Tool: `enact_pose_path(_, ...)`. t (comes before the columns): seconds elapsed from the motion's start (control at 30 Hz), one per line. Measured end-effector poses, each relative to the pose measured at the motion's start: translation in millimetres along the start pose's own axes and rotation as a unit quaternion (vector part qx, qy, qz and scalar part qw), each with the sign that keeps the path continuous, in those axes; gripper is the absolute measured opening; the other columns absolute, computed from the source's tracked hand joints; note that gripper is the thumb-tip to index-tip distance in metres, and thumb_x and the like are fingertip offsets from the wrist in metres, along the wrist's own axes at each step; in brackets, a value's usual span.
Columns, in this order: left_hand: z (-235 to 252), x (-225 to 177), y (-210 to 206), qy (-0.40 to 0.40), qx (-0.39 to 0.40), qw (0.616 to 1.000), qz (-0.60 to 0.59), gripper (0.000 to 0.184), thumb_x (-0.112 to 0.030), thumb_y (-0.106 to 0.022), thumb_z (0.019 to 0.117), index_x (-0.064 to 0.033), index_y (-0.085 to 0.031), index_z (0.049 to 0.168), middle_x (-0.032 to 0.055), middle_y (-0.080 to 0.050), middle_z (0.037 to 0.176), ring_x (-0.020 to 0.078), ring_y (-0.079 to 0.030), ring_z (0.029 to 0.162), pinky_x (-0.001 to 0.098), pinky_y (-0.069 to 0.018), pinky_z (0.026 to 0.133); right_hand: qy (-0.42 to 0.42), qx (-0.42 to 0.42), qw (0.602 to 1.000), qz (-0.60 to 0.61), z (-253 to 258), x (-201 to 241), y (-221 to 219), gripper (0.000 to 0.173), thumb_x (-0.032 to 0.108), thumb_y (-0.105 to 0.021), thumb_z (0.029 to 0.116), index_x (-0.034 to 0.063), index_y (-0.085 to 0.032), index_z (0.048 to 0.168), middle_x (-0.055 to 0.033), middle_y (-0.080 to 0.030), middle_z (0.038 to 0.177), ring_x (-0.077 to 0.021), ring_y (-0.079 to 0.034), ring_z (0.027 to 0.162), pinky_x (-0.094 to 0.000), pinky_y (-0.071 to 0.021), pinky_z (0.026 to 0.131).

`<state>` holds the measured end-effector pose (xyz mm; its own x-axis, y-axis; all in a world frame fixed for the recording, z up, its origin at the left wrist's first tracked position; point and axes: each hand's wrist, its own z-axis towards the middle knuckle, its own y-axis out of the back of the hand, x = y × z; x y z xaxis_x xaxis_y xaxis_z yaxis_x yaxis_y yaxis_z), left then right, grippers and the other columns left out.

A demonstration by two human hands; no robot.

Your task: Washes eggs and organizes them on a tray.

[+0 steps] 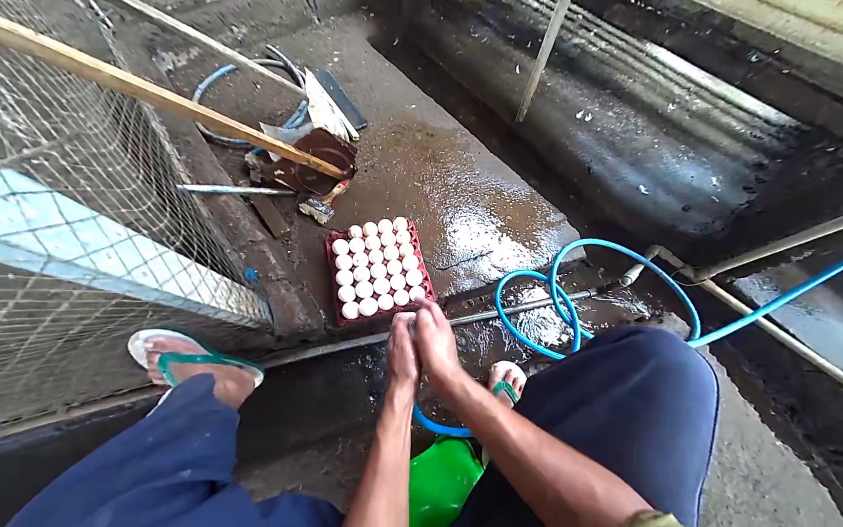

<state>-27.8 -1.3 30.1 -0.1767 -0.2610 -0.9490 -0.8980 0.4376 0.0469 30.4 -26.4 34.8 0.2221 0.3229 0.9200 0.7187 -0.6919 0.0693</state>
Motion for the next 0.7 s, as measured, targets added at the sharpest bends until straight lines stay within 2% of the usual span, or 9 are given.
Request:
enact_pose_path(0.1,0,4,2,0.022,0.025,0.999,-0.017,0.047,-0.021,-0.022,0.1121,0.0062,-0.060,0.121,0.0131,-0.064,0.105,0.0125,-0.060,0.095,0.0315,-0.0502,0.087,0.008,-0.009,1.000,0.003,4,-4,2,0.047,0.015,-0.042,0.1032,0.0037,-0.052,0.147,-0.0189,-0.052,0.149,-0.0282,-0.052,0.137,-0.0499,-0.0435,0.111)
enact_pose_path(0.23,1,5,-1,-0.004,0.013,0.999,-0.038,0.045,-0.016,-0.024,0.1107,0.0105,-0.060,0.119,0.0161,-0.064,0.109,0.0136,-0.059,0.101,0.0315,-0.0474,0.094,0.019,-0.022,1.000,-0.003,-3,-6,-1,0.046,0.019,-0.040,0.1048,0.0019,-0.051,0.146,-0.0205,-0.055,0.145,-0.0281,-0.053,0.134,-0.0482,-0.0436,0.111)
enact_pose_path(0.3,0,4,1,0.008,0.021,0.998,-0.059,0.042,-0.015,-0.024,0.1106,0.0058,-0.060,0.111,0.0064,-0.061,0.097,0.0056,-0.057,0.090,0.0240,-0.0475,0.085,0.048,-0.024,0.999,-0.002,-9,-9,-1,0.048,0.017,-0.042,0.1009,0.0020,-0.053,0.145,-0.0203,-0.051,0.150,-0.0268,-0.049,0.139,-0.0459,-0.0416,0.114)
enact_pose_path(0.43,4,13,0,0.020,0.068,0.996,-0.061,0.034,-0.025,-0.035,0.1046,-0.0016,-0.050,0.123,0.0017,-0.055,0.086,0.0050,-0.053,0.066,0.0224,-0.0451,0.054,-0.133,-0.009,0.984,0.117,31,-4,12,0.046,0.018,-0.046,0.1059,0.0071,-0.040,0.150,-0.0208,-0.059,0.128,-0.0293,-0.062,0.110,-0.0490,-0.0527,0.090)
enact_pose_path(0.5,6,14,3,0.002,0.054,0.997,-0.062,0.037,-0.025,-0.041,0.1037,0.0009,-0.050,0.129,0.0079,-0.061,0.105,0.0089,-0.060,0.088,0.0271,-0.0524,0.075,-0.084,-0.029,0.991,0.105,19,-5,7,0.042,0.023,-0.038,0.1094,0.0049,-0.044,0.147,-0.0191,-0.061,0.126,-0.0256,-0.063,0.107,-0.0447,-0.0534,0.088)
enact_pose_path(0.57,5,10,6,-0.012,0.065,0.995,-0.068,0.045,-0.022,-0.029,0.1113,0.0068,-0.049,0.139,0.0183,-0.058,0.134,0.0151,-0.056,0.120,0.0328,-0.0447,0.106,0.050,-0.027,0.998,0.020,-2,-8,0,0.047,0.020,-0.037,0.1064,-0.0011,-0.048,0.146,-0.0202,-0.055,0.144,-0.0255,-0.054,0.133,-0.0434,-0.0458,0.110)
enact_pose_path(0.6,3,8,6,0.000,0.075,0.995,-0.068,0.048,-0.024,-0.023,0.1130,0.0054,-0.048,0.142,0.0177,-0.057,0.136,0.0141,-0.055,0.122,0.0317,-0.0433,0.107,0.099,-0.028,0.995,-0.013,-5,-9,0,0.047,0.018,-0.040,0.1045,-0.0021,-0.051,0.146,-0.0230,-0.049,0.151,-0.0292,-0.047,0.142,-0.0448,-0.0397,0.117)
enact_pose_path(0.63,1,7,6,0.015,0.091,0.994,-0.058,0.052,-0.029,-0.017,0.1131,-0.0002,-0.049,0.142,0.0127,-0.060,0.131,0.0105,-0.058,0.115,0.0291,-0.0479,0.100,0.101,-0.033,0.994,-0.026,-1,-10,3,0.048,0.018,-0.042,0.1025,-0.0010,-0.052,0.145,-0.0235,-0.048,0.152,-0.0303,-0.045,0.143,-0.0461,-0.0391,0.117)
enact_pose_path(0.7,1,15,1,0.017,0.070,0.997,-0.029,0.056,-0.036,-0.013,0.1122,-0.0052,-0.057,0.130,0.0054,-0.064,0.096,0.0072,-0.059,0.074,0.0251,-0.0510,0.063,0.018,-0.049,0.999,0.006,15,-10,9,0.047,0.019,-0.045,0.1043,0.0036,-0.048,0.149,-0.0221,-0.055,0.143,-0.0303,-0.056,0.130,-0.0504,-0.0474,0.105)
